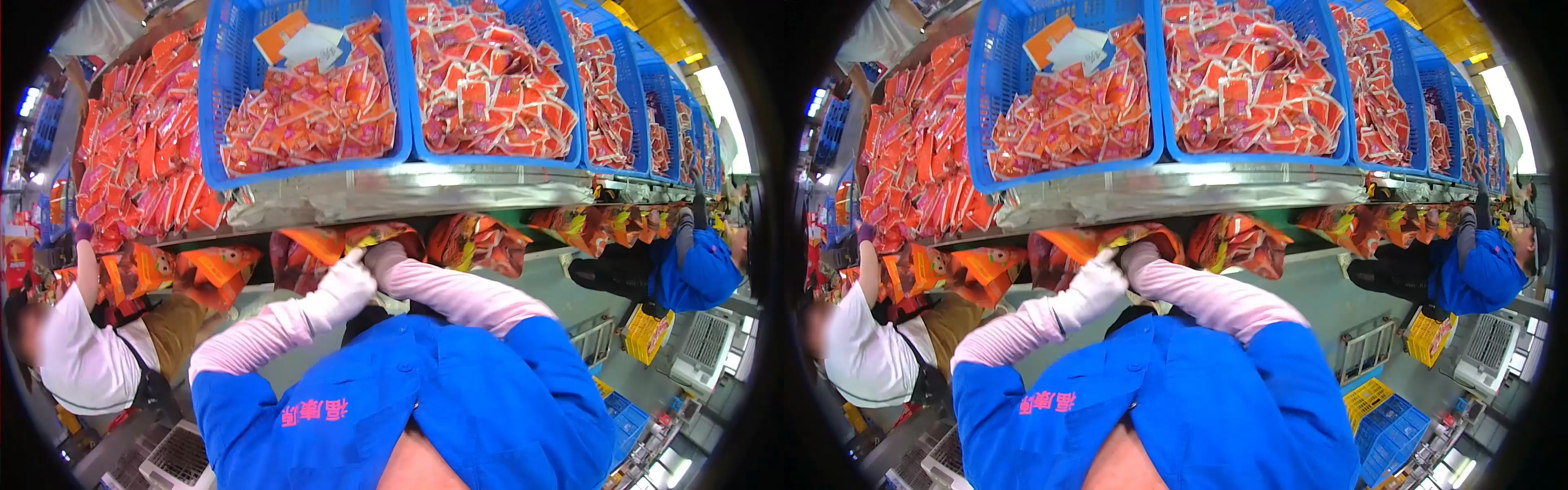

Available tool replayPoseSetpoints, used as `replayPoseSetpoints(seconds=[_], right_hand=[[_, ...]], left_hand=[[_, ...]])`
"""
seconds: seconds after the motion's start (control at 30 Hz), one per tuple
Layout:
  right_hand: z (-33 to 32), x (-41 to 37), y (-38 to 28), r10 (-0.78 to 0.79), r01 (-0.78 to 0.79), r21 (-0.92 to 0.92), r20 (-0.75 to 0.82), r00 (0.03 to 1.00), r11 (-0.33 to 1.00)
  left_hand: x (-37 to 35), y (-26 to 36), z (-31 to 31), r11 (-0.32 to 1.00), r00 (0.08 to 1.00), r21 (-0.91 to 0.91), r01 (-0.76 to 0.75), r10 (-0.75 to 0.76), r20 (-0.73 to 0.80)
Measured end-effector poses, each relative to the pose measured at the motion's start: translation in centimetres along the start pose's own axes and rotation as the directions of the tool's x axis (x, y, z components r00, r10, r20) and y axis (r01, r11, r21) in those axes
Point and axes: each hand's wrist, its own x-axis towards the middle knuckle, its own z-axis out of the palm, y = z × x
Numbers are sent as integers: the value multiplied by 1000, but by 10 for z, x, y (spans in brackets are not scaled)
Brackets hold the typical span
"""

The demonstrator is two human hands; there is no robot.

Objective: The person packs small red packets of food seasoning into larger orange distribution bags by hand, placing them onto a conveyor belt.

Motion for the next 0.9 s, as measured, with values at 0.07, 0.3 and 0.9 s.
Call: replayPoseSetpoints(seconds=[0.07, 0.3, 0.9], right_hand=[[15, 52, 12, -25, 25, -17, 19, 1000, 1000], [-206, -169, 65, -325, 432, 69, -555, 765, 899], [-197, -178, 175, 266, 529, 594, -778, 569, 606]], left_hand=[[4, 7, 9, 999, 995, 12, -52, 53, -89], [36, -96, -97, 814, 860, -497, 300, -456, -227], [-19, -172, -42, 193, 651, -981, 33, -749, -126]])
